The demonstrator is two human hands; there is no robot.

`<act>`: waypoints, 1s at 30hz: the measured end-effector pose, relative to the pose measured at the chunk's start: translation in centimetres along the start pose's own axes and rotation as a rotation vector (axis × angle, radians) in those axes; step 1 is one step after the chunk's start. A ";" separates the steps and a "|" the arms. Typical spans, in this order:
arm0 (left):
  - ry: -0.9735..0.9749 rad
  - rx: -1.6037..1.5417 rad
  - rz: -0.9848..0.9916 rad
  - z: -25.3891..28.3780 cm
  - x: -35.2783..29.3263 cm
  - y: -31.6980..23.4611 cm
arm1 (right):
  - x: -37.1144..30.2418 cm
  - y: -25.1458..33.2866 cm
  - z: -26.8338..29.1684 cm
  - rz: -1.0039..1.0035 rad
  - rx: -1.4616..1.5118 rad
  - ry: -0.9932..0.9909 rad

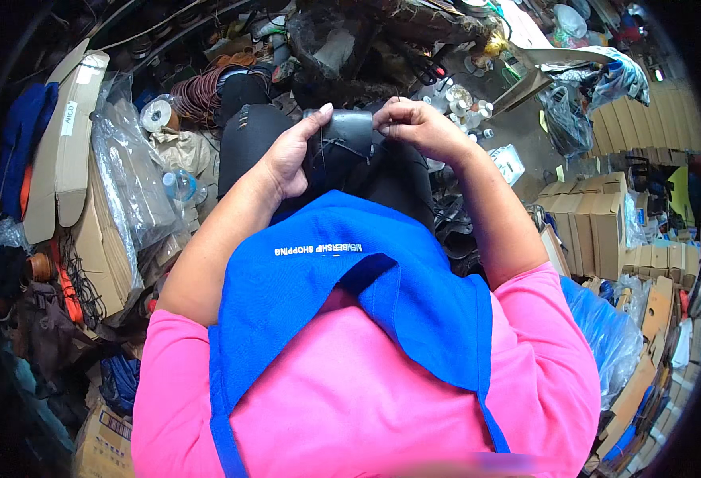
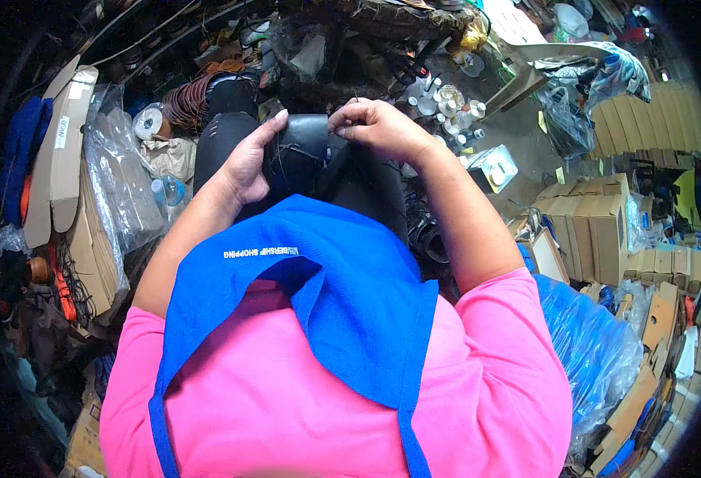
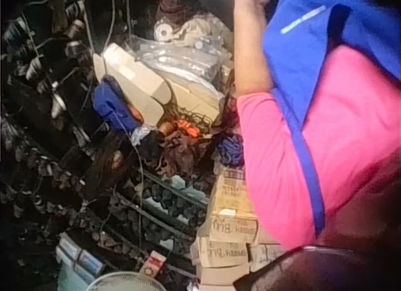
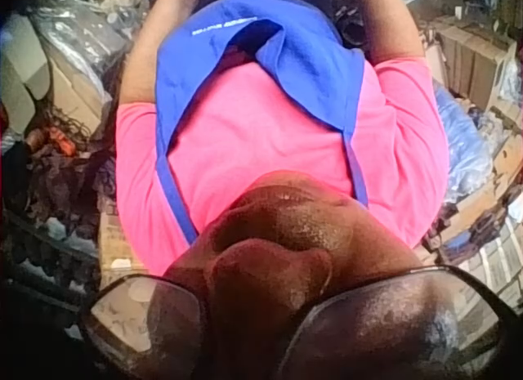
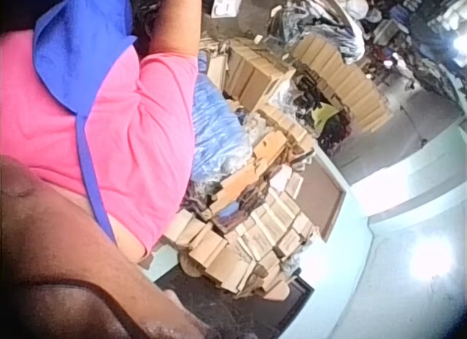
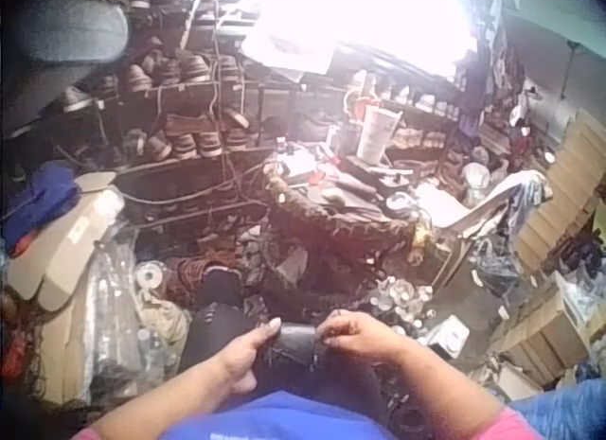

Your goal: Manually stitching leather components of a shoe using a needle and thread.

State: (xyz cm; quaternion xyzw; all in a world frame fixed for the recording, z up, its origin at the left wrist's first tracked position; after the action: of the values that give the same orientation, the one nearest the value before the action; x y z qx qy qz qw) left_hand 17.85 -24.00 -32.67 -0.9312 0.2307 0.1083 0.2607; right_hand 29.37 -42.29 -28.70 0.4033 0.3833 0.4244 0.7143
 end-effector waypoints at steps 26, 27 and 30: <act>-0.009 0.006 0.011 -0.1 0.1 0.0 | -0.2 -2.1 -1.3 -0.062 0.437 0.135; -0.016 0.008 0.019 -0.1 0.1 0.1 | -0.2 -2.2 -1.2 -0.061 0.438 0.145; -0.005 0.009 0.039 0.2 0.1 0.2 | 0.2 -2.5 -0.9 -0.059 0.358 0.145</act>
State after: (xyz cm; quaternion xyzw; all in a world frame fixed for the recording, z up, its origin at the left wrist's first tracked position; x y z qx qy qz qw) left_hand 17.82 -24.14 -32.95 -0.9250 0.2489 0.1146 0.2632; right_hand 29.39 -42.72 -31.35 0.4811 0.5147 0.3563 0.6137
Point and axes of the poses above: each hand's wrist, its own x-axis towards the middle knuckle, its own z-axis out of the back of the hand, y = z × x, the point moved 1 cm from there along x, towards the middle knuckle, and after that the axes turned 8 degrees about y, right-handed, at the moved point
